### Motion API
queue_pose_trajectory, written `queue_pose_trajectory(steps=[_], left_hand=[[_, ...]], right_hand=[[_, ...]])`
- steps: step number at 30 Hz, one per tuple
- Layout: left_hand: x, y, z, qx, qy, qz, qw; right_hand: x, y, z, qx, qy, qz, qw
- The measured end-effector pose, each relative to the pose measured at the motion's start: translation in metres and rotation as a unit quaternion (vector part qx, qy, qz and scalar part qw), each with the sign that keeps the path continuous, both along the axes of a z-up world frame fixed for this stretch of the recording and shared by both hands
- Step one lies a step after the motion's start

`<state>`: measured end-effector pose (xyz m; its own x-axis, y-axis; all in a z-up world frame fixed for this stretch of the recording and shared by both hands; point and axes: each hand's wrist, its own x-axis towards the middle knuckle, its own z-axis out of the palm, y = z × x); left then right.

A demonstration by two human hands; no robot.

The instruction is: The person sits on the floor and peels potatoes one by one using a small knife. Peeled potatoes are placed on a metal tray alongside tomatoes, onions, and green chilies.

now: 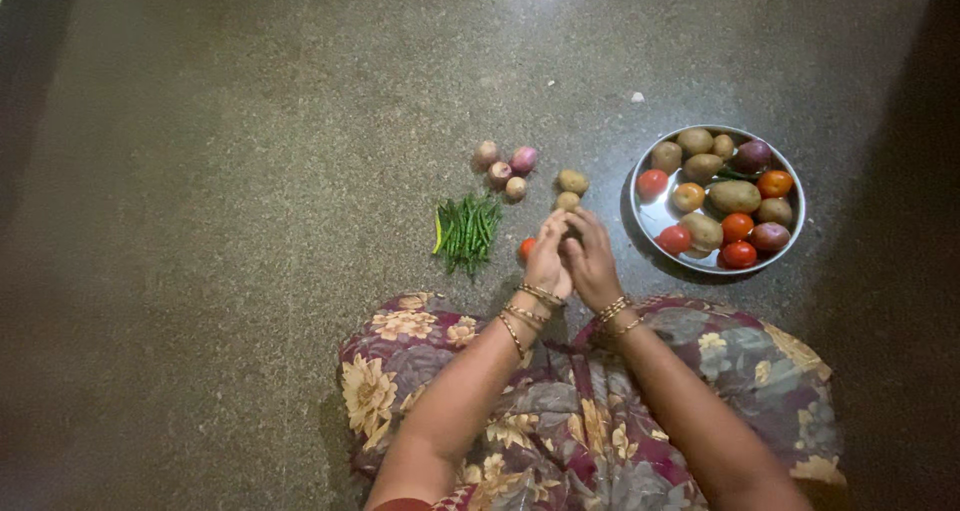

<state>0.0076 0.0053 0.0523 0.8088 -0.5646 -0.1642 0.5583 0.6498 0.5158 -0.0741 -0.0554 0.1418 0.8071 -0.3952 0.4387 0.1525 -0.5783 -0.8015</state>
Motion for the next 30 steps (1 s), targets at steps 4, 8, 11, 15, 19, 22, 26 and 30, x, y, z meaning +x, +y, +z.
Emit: queue_pose_trajectory(steps=[4, 8, 11, 15, 19, 22, 26, 30], left_hand=[[-0.003, 0.006, 0.008, -0.040, 0.011, -0.005, 0.999], [-0.014, 0.006, 0.018, -0.051, -0.010, -0.023, 0.998], [-0.023, 0.004, 0.029, -0.031, -0.025, -0.059, 0.997], [-0.032, 0.006, 0.043, 0.019, -0.018, -0.126, 0.992], [-0.040, 0.006, 0.045, 0.087, -0.094, -0.181, 0.975], [-0.038, 0.006, 0.038, 0.136, -0.148, -0.196, 0.960], [-0.037, 0.001, 0.019, 0.133, -0.133, -0.171, 0.967], [-0.030, -0.007, 0.005, 0.072, -0.025, -0.112, 0.991]], right_hand=[[-0.004, 0.006, 0.011, -0.005, -0.003, 0.018, 1.000], [-0.005, 0.003, 0.011, 0.017, -0.030, 0.001, 0.999], [-0.006, -0.007, 0.003, 0.093, -0.026, -0.018, 0.995], [-0.002, -0.024, -0.015, 0.274, -0.009, -0.026, 0.961], [-0.003, -0.046, -0.017, 0.459, 0.038, 0.024, 0.887], [-0.005, -0.053, -0.010, 0.544, 0.039, 0.042, 0.837], [-0.001, -0.049, -0.014, 0.537, 0.011, 0.010, 0.843], [0.001, -0.034, -0.017, 0.159, 0.044, -0.088, 0.982]])
